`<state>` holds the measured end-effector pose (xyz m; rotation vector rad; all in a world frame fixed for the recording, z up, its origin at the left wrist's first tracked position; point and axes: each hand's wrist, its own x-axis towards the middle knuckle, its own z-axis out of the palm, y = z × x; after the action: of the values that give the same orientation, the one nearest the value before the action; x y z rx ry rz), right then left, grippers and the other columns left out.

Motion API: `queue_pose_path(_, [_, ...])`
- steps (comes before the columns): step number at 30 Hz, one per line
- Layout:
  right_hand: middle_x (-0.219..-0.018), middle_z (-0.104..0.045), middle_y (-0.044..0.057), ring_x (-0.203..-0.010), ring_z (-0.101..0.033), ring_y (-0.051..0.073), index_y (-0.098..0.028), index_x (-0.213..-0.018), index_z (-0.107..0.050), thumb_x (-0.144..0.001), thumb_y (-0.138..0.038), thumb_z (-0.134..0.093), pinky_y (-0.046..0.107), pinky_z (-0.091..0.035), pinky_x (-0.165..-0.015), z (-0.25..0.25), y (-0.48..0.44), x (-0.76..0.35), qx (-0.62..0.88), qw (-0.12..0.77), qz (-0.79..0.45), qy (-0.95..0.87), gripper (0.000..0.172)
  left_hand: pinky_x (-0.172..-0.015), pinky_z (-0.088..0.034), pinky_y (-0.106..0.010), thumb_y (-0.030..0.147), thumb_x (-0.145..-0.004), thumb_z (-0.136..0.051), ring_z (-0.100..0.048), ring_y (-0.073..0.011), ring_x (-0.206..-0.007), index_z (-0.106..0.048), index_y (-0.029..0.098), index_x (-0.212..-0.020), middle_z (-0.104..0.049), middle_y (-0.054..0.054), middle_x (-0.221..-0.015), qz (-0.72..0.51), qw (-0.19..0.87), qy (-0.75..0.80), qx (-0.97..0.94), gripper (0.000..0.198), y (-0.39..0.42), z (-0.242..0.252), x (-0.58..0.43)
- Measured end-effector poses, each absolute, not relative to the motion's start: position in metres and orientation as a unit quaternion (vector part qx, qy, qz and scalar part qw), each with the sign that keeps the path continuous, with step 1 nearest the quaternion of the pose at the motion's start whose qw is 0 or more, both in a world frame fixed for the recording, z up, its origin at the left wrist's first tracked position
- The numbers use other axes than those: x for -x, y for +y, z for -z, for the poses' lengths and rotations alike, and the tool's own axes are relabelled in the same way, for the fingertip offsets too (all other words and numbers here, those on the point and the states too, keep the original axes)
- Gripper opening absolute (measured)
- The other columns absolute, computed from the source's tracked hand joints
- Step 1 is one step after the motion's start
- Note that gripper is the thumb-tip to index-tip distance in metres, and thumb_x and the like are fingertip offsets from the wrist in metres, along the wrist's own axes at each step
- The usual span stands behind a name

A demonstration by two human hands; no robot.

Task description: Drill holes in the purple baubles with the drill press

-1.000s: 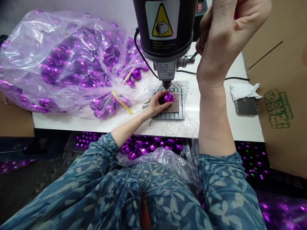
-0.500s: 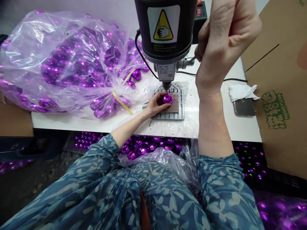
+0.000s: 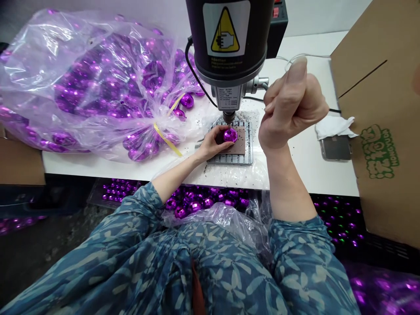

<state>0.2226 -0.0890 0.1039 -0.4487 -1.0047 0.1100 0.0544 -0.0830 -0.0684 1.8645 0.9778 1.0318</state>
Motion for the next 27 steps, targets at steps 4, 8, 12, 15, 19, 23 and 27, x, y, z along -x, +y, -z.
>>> queue_pose_path(4, [-0.049, -0.001, -0.005, -0.04, -0.024, -0.003, -0.018, -0.067, -0.011, -0.095, -0.061, -0.062, 0.015, -0.023, -0.041, -0.092, -0.078, -0.227, 0.197, 0.862, -0.032, -0.465, 0.073, -0.121, -0.054, -0.05, 0.043, -0.095, -0.083, -0.068, -0.0303, -0.134, -0.062, 0.021, -0.143, -0.073, -0.012, -0.14, -0.418, 0.389, 0.376, -0.73, 0.056, -0.082, 0.072, -0.055])
queue_pose_path(8, [-0.052, -0.001, -0.005, -0.041, -0.015, -0.002, -0.019, -0.068, -0.016, -0.097, -0.059, -0.064, 0.018, -0.02, -0.041, -0.072, -0.069, -0.235, 0.187, 0.866, -0.007, -0.464, 0.069, -0.121, -0.055, -0.051, 0.043, -0.094, -0.085, -0.069, -0.03, -0.134, -0.062, 0.023, -0.142, -0.073, -0.011, -0.139, -0.42, 0.396, 0.382, -0.722, 0.057, -0.083, 0.072, -0.055])
queue_pose_path(12, [-0.054, -0.003, -0.004, -0.043, -0.012, -0.001, -0.019, -0.067, -0.021, -0.097, -0.055, -0.067, 0.022, -0.02, -0.042, -0.061, -0.067, -0.237, 0.186, 0.863, 0.024, -0.468, 0.066, -0.119, -0.057, -0.051, 0.043, -0.093, -0.086, -0.07, -0.0299, -0.132, -0.06, 0.023, -0.138, -0.072, -0.012, -0.138, -0.431, 0.42, 0.38, -0.703, 0.056, -0.085, 0.073, -0.056])
queue_pose_path(15, [-0.054, -0.003, -0.004, -0.043, -0.009, -0.001, -0.019, -0.063, -0.017, -0.099, -0.056, -0.062, 0.024, -0.02, -0.042, -0.059, -0.066, -0.236, 0.193, 0.857, 0.043, -0.475, 0.069, -0.116, -0.059, -0.052, 0.046, -0.091, -0.087, -0.072, -0.0296, -0.128, -0.058, 0.022, -0.134, -0.073, -0.012, -0.133, -0.441, 0.43, 0.385, -0.688, 0.057, -0.085, 0.075, -0.058])
queue_pose_path(19, [-0.05, -0.006, -0.004, -0.043, -0.011, -0.002, -0.017, -0.06, -0.016, -0.102, -0.059, -0.055, 0.022, -0.022, -0.043, -0.05, -0.065, -0.235, 0.206, 0.846, 0.058, -0.487, 0.071, -0.115, -0.058, -0.053, 0.053, -0.091, -0.088, -0.072, -0.0297, -0.125, -0.057, 0.023, -0.133, -0.072, -0.012, -0.131, -0.435, 0.421, 0.397, -0.69, 0.061, -0.086, 0.076, -0.058])
queue_pose_path(23, [-0.046, -0.007, -0.005, -0.04, -0.01, -0.003, -0.015, -0.06, -0.019, -0.1, -0.07, -0.053, 0.021, -0.02, -0.042, -0.055, -0.071, -0.233, 0.225, 0.837, 0.049, -0.496, 0.076, -0.115, -0.058, -0.052, 0.054, -0.09, -0.089, -0.072, -0.0289, -0.126, -0.057, 0.022, -0.132, -0.071, -0.013, -0.133, -0.447, 0.427, 0.392, -0.681, 0.062, -0.087, 0.076, -0.059])
queue_pose_path(27, [-0.045, -0.014, -0.005, -0.039, -0.026, -0.003, -0.017, -0.06, -0.017, -0.097, -0.068, -0.057, 0.019, -0.021, -0.044, -0.109, -0.081, -0.221, 0.246, 0.836, -0.002, -0.491, 0.075, -0.11, -0.061, -0.049, 0.044, -0.09, -0.09, -0.073, -0.0268, -0.121, -0.058, 0.022, -0.131, -0.072, -0.011, -0.129, -0.453, 0.414, 0.39, -0.687, 0.056, -0.084, 0.078, -0.06])
